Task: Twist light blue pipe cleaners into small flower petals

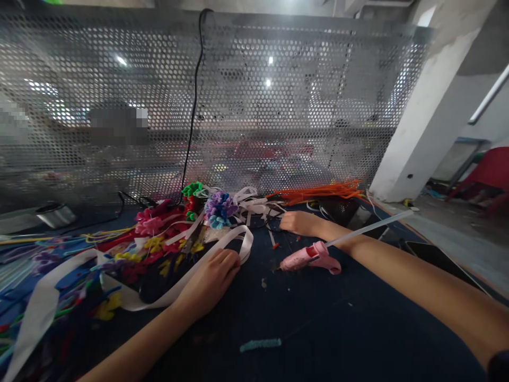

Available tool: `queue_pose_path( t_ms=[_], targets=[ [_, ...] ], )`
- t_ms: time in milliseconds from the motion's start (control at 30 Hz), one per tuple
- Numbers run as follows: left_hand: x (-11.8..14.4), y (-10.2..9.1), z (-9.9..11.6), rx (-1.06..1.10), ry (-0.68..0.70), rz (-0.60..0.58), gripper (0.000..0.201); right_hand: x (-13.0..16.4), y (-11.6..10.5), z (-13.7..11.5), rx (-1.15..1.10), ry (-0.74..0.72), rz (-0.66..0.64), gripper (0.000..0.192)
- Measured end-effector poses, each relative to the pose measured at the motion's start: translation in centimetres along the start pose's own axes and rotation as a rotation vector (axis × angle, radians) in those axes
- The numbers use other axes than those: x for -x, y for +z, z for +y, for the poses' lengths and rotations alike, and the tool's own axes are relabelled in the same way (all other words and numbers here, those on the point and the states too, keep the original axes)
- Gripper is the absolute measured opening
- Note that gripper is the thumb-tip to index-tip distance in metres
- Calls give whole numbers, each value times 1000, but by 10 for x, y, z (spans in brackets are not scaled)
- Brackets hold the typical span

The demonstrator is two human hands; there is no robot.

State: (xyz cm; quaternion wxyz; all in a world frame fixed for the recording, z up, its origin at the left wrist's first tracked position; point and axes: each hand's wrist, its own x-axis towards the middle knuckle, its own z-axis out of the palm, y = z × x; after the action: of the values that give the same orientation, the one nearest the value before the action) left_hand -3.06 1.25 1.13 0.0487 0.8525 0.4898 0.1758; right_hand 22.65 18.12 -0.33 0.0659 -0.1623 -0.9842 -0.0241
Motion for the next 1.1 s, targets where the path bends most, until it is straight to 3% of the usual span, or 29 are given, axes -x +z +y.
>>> queue_pose_path(
  t_ms=[233, 433, 600, 733, 967, 1100],
  targets=[
    [1, 1, 0, -26, -11, 26, 14, -2, -1, 4, -125, 285, 238, 18],
    [2, 3, -4, -88, -6, 115, 15, 3, -3, 6, -192, 388, 253, 19],
    [4, 0, -4, -144, -29, 163, 16, 6, -8, -1, -119, 327, 191, 16],
    [4, 1, -4, -162, -40, 131, 14, 5, -6, -8, -8, 228, 101, 17],
    [3, 4, -10, -114, -103, 100, 13, 9, -6, 2, 108, 39, -59, 20],
    [3, 4, -9, -101, -103, 86, 12, 9, -2, 3, 112, 24, -68, 19]
  ],
)
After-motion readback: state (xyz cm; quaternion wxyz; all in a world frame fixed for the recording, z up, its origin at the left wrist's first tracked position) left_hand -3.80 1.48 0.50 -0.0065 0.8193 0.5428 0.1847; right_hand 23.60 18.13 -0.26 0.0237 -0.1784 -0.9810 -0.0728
